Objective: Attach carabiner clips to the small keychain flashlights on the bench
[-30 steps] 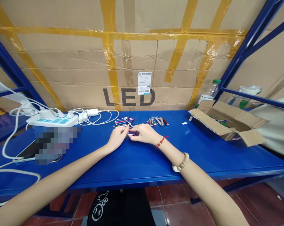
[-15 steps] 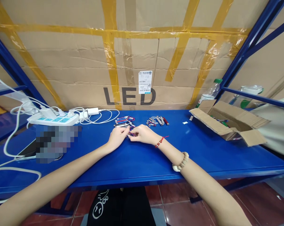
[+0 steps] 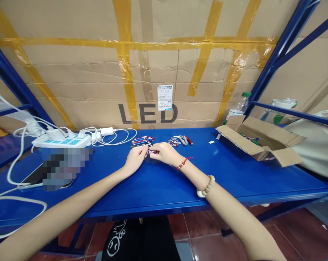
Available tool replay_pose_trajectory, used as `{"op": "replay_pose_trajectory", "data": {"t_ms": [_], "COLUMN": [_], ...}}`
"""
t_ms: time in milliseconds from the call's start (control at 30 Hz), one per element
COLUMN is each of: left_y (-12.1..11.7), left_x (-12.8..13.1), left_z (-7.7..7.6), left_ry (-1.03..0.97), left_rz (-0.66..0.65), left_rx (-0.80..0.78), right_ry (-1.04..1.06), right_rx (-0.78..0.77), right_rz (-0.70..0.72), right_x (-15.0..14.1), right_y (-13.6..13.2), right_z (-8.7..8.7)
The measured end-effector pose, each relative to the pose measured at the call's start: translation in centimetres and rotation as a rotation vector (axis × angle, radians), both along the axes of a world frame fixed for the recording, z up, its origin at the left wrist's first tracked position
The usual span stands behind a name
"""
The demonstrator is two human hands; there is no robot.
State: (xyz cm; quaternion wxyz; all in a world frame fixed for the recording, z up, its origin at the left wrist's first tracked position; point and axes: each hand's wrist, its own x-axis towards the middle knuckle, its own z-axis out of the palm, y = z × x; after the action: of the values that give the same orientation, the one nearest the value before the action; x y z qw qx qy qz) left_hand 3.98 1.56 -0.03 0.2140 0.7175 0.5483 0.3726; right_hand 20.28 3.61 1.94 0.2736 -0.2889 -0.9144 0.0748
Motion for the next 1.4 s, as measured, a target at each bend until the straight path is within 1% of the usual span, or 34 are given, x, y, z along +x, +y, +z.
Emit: {"op": "replay_pose_trajectory", "data": {"t_ms": [133, 267, 433, 733, 933, 1267, 1400], "left_y": [0.0, 0.1, 0.2, 0.2, 0.3, 0.5, 0.5], "left_x": [0.1, 0.1, 0.2, 0.1, 0.1, 0.0, 0.1], "left_z": [0.0, 0.0, -0.2, -0.5, -0.6, -0.9, -0.9], "left_ry": [-0.068, -0.126, -0.14, -0.144, -0.174, -0.196, -0.193], "left_rz": [-0.012, -0.01, -0.015, -0.07, -0.096, -0.116, -0.098], "left_rx": [-0.006, -0.056, -0.071, -0.048, -0.052, -0.052, -0.05], "right_ry": [0.054, 0.113, 0.186, 0.263, 0.268, 0.27, 0.256], "right_rx": [0.005, 0.006, 0.02, -0.021, -0.058, -0.117, -0.112], "right_rz": [-0.03, -0.07, -0.136, -0.133, -0.12, -0.122, -0.119], "right_x": [0.2, 0.6, 1.0, 0.4, 0.4, 0.4, 0.5], "right_y": [0.3, 0.7, 1.1, 1.1, 1.0, 1.1, 1.2], "right_z": [0.0, -0.2, -0.3, -0.8, -0.9, -0.9, -0.9]}}
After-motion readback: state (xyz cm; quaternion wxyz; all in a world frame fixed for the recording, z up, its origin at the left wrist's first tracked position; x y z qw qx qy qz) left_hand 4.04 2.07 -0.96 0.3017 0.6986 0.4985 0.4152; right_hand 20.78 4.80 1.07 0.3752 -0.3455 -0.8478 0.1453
